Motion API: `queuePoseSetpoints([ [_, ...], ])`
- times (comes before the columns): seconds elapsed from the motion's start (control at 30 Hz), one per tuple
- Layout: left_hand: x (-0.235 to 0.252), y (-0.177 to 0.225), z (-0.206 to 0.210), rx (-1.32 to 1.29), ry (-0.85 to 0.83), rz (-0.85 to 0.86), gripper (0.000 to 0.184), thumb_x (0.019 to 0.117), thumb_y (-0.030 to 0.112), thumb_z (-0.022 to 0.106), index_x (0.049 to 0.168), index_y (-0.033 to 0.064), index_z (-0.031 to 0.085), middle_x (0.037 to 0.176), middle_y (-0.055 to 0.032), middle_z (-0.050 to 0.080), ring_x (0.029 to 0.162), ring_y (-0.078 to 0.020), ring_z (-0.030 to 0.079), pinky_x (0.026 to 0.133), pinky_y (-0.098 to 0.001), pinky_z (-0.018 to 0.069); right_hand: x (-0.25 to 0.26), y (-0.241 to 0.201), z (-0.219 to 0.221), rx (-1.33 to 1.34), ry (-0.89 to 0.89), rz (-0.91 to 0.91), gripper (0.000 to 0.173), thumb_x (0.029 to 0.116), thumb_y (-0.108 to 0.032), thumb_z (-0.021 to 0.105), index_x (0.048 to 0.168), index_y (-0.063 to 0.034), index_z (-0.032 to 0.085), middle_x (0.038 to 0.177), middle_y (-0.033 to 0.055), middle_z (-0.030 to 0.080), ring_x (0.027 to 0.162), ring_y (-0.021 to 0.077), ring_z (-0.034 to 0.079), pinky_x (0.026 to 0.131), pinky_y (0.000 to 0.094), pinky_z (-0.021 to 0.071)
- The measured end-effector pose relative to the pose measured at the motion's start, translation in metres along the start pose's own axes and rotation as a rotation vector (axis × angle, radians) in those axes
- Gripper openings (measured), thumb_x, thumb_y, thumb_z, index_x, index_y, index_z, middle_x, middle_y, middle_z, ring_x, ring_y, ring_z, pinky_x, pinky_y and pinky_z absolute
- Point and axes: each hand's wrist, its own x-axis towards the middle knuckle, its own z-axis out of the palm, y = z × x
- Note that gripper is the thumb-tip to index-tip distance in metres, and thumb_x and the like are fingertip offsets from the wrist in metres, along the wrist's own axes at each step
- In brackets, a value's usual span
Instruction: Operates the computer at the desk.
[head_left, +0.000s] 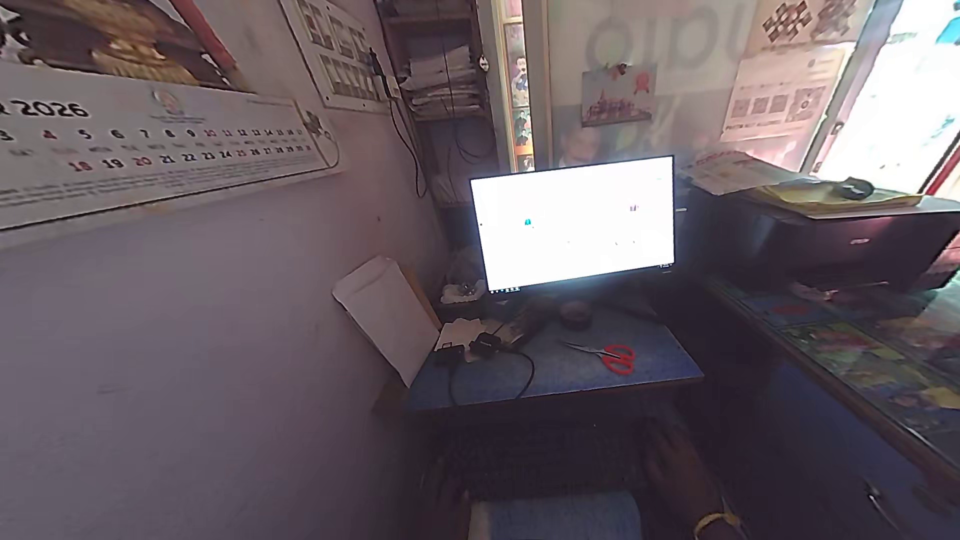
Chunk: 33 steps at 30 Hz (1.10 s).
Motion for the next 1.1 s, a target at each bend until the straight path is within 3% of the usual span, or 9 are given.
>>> queuePoseSetpoints([
  [0.4,0.001,0.005,-0.004,-0.027,-0.011,-0.014,0.045,0.1030,0.038,0.051,0.127,0.0038,0.068,0.159,-0.0219,0.041,0.146,-0.0419,0.041,0.119,-0.0544,0.0351,0.000,-0.002,-0.003,0.006,0.037,-0.017,0.047,0.0930,-0.032,0.058,0.136,-0.0136,0.067,0.144,0.0166,0.059,0.132,0.0358,0.058,0.106,0.0503,0.0504],
  [1.1,0.000,0.007,-0.006,-0.042,0.025,-0.006,0.047,0.1014,0.039,0.054,0.126,0.0007,0.067,0.157,-0.0240,0.042,0.144,-0.0434,0.043,0.117,-0.0546,0.0377,0.000,-0.003,-0.003,0.017,0.003,0.008,0.048,0.0939,-0.033,0.057,0.137,-0.0152,0.067,0.147,0.0153,0.057,0.134,0.0345,0.057,0.108,0.0495,0.0496],
])
